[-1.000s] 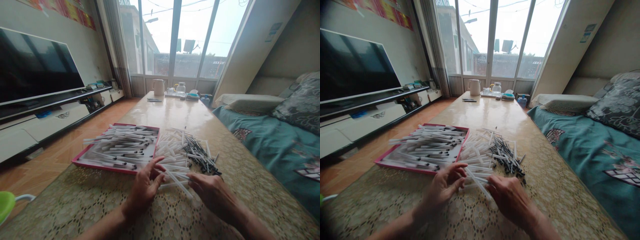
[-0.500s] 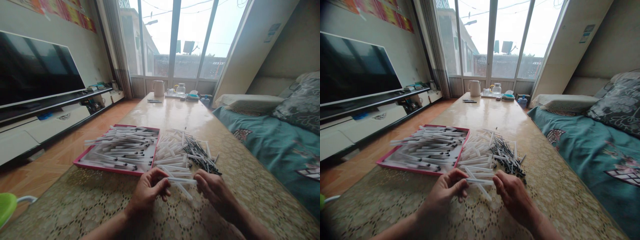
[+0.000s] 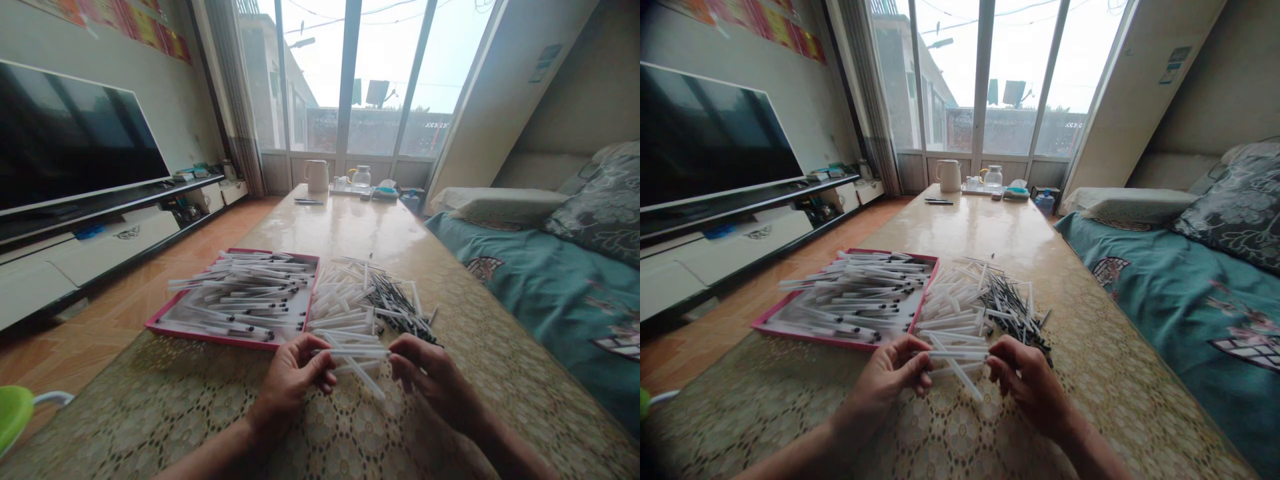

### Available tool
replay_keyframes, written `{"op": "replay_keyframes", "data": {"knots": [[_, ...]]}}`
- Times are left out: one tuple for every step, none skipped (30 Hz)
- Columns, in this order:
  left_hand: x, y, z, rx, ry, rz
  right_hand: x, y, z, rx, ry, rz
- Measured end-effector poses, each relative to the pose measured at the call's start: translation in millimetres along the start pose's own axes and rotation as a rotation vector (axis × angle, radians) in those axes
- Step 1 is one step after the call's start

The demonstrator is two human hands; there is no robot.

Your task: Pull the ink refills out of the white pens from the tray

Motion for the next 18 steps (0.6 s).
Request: {"op": "replay_keyframes", "data": {"knots": [[-0.3, -0.2, -0.2, -0.007, 0.002, 0.002, 0.8, 0.2, -0.3, -0.004, -0.001, -0.002], [-0.7, -0.3, -0.4, -0.012, 0.005, 0.004, 1.8, 0.4, -0.6, -0.008, -0.012, 0.016], [-1.0, -0.2, -0.6, -0.015, 0.004, 0.006, 2.5, 0.7, -0.9, -0.011, -0.029, 0.045], [-1.3, 0.0, -0.8, -0.016, 0.002, 0.007, 2.7, 0.9, -1.2, -0.013, -0.045, 0.076], [-1.6, 0.3, -0.9, -0.015, 0.000, 0.010, 2.6, 1.1, -1.4, -0.015, -0.057, 0.103], [-1.8, 0.5, -1.1, -0.014, -0.003, 0.011, 2.2, 1.0, -1.4, -0.018, -0.068, 0.124], [-1.9, 0.7, -1.2, -0.012, -0.005, 0.010, 1.8, 0.7, -1.4, -0.022, -0.075, 0.140], [-2.0, 0.9, -1.3, -0.010, -0.008, 0.008, 1.5, 0.0, -1.3, -0.030, -0.077, 0.150], [-2.1, 1.0, -1.4, -0.009, -0.010, 0.004, 1.3, -0.6, -1.2, -0.033, -0.074, 0.153], [-2.2, 1.1, -1.6, -0.008, -0.011, 0.002, 1.2, -1.2, -1.0, -0.034, -0.066, 0.152], [-2.2, 1.2, -1.7, -0.009, -0.014, 0.000, 1.0, -1.7, -0.9, -0.032, -0.054, 0.149], [-2.2, 1.4, -1.8, -0.010, -0.017, -0.002, 0.9, -2.1, -0.8, -0.028, -0.044, 0.145], [-2.2, 1.5, -1.8, -0.013, -0.019, -0.001, 0.9, -2.3, -0.7, -0.026, -0.039, 0.146], [-2.2, 1.6, -1.8, -0.015, -0.022, 0.000, 1.0, -2.5, -0.6, -0.025, -0.042, 0.154], [-2.1, 1.8, -1.7, -0.016, -0.025, 0.000, 1.2, -2.5, -0.6, -0.025, -0.052, 0.168], [-2.0, 2.0, -1.4, -0.016, -0.028, 0.001, 1.4, -2.4, -0.6, -0.027, -0.065, 0.181], [-1.9, 2.1, -1.1, -0.016, -0.029, 0.002, 1.6, -2.3, -0.7, -0.028, -0.078, 0.190], [-1.8, 2.2, -0.7, -0.017, -0.028, 0.003, 1.5, -2.2, -0.9, -0.028, -0.085, 0.192]]}}
Point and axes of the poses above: each hand's wrist, its own z-axis away from the middle knuckle, its own y-axis out of the palm, x = y × z, the point moved 4 cm from there along -z, towards the middle knuckle
